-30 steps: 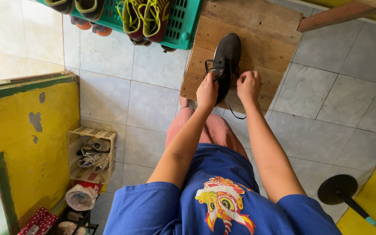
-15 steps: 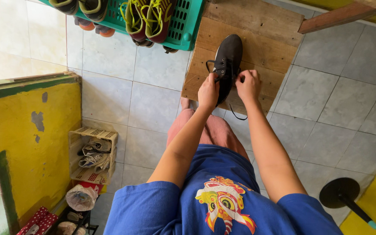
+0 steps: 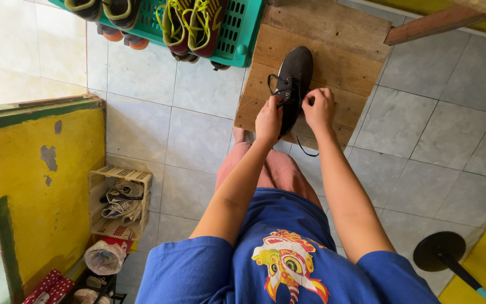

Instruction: The person unlaces a black sneaker, removes the laces, and then relaces the same shoe. The person repeats this process for a second black sneaker.

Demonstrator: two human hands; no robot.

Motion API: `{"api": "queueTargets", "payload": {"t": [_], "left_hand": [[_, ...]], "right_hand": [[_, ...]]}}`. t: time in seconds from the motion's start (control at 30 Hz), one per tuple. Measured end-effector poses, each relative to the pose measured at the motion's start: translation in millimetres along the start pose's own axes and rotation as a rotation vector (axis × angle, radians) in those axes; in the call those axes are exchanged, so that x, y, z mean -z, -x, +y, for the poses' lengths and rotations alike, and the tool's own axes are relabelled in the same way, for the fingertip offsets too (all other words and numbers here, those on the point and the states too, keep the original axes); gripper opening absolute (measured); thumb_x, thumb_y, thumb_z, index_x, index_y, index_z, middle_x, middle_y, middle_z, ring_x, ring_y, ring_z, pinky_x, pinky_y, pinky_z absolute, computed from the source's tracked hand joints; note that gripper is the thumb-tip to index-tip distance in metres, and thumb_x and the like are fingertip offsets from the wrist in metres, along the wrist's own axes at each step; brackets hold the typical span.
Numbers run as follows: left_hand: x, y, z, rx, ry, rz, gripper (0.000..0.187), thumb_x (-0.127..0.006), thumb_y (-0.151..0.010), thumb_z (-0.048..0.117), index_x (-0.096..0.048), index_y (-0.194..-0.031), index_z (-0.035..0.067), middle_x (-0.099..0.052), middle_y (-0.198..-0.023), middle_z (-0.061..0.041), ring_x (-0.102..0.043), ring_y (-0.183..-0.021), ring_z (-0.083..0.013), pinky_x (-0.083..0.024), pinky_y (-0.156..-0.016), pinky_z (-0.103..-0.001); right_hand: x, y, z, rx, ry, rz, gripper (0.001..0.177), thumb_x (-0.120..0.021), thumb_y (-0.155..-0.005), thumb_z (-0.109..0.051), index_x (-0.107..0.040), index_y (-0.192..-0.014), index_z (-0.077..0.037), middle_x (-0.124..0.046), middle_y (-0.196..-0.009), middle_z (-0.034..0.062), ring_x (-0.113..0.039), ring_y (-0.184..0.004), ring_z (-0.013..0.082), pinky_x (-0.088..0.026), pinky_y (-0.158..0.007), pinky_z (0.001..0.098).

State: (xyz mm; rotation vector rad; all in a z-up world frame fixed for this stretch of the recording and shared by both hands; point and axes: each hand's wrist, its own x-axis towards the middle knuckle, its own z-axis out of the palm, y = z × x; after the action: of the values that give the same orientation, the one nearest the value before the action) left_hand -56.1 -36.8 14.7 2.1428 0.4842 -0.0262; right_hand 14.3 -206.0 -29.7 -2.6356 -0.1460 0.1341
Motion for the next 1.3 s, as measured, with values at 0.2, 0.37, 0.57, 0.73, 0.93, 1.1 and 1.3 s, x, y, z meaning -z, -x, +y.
{"api": "queueTargets", "payload": {"t": [0.2,0.37,0.57,0.73,0.93,1.1,1.3], "left_hand": [[-1,1,-2,-0.004,0.027,0.01,0.02,-0.06,-0.097,0.015,-0.053,-0.116,0.01,-0.07,-0.108,-0.014,-0.067,-0.098,-0.0386,-0.052,-0.08,-0.05],[-3,1,-4,-0.01,0.034,0.016,0.02,-0.059,-0.097,0.015,-0.054,-0.116,0.01,-0.07,-0.107,-0.014,-0.067,-0.098,-0.0385,-0.052,-0.08,-0.05],[-2,0,-2,0.01,0.007,0.002,0.02,-0.06,-0.098,0.016,-0.054,-0.116,0.01,-0.07,-0.107,-0.014,-0.067,-0.097,-0.0391,-0.052,-0.08,-0.05],[-3,-7,3,-0.015,0.0,0.038,0.027,-0.067,-0.092,0.023,-0.056,-0.113,0.01,-0.068,-0.105,-0.012,-0.068,-0.096,-0.0359,-0.054,-0.076,-0.047],[-5,-24,-4,-0.09,-0.082,0.079,0.024,-0.071,-0.089,0.024,-0.058,-0.104,0.011,-0.062,-0.101,-0.01,-0.065,-0.1,-0.0333,-0.054,-0.079,-0.045],[-9,-21,-7,-0.079,-0.025,0.089,0.021,-0.069,-0.092,0.021,-0.058,-0.106,0.009,-0.062,-0.104,-0.011,-0.064,-0.101,-0.0346,-0.053,-0.08,-0.045],[-9,-22,-5,-0.072,-0.005,0.083,0.02,-0.068,-0.094,0.02,-0.059,-0.108,0.009,-0.062,-0.104,-0.012,-0.064,-0.1,-0.0359,-0.053,-0.08,-0.045]], "right_hand": [[-4,6,23,-0.099,0.024,-0.062,0.011,-0.08,-0.082,-0.02,-0.071,-0.086,-0.015,-0.062,-0.11,0.0092,-0.057,-0.11,0.0344,-0.045,-0.092,0.0478],[-9,-4,14,-0.088,-0.165,-0.034,0.012,-0.077,-0.089,-0.022,-0.071,-0.098,-0.017,-0.062,-0.113,0.0074,-0.059,-0.114,0.0311,-0.047,-0.095,0.0453],[-5,-1,7,-0.044,-0.062,0.001,0.009,-0.078,-0.084,-0.018,-0.072,-0.088,-0.014,-0.065,-0.109,0.0089,-0.061,-0.109,0.0326,-0.047,-0.089,0.0465],[-2,3,9,-0.002,-0.253,0.025,0.014,-0.079,-0.088,-0.018,-0.074,-0.1,-0.014,-0.064,-0.109,0.0105,-0.062,-0.107,0.0333,-0.05,-0.092,0.0443],[-10,2,14,-0.023,-0.185,0.013,0.009,-0.078,-0.087,-0.017,-0.071,-0.089,-0.013,-0.065,-0.11,0.0084,-0.062,-0.111,0.032,-0.049,-0.094,0.044],[-3,14,28,-0.134,0.018,-0.08,0.01,-0.079,-0.085,-0.021,-0.072,-0.086,-0.014,-0.063,-0.114,0.0068,-0.059,-0.113,0.0312,-0.042,-0.099,0.0491],[-1,-2,17,-0.073,-0.066,-0.101,0.016,-0.077,-0.086,-0.021,-0.072,-0.101,-0.016,-0.06,-0.117,0.0079,-0.056,-0.116,0.0333,-0.042,-0.094,0.0499]]}}
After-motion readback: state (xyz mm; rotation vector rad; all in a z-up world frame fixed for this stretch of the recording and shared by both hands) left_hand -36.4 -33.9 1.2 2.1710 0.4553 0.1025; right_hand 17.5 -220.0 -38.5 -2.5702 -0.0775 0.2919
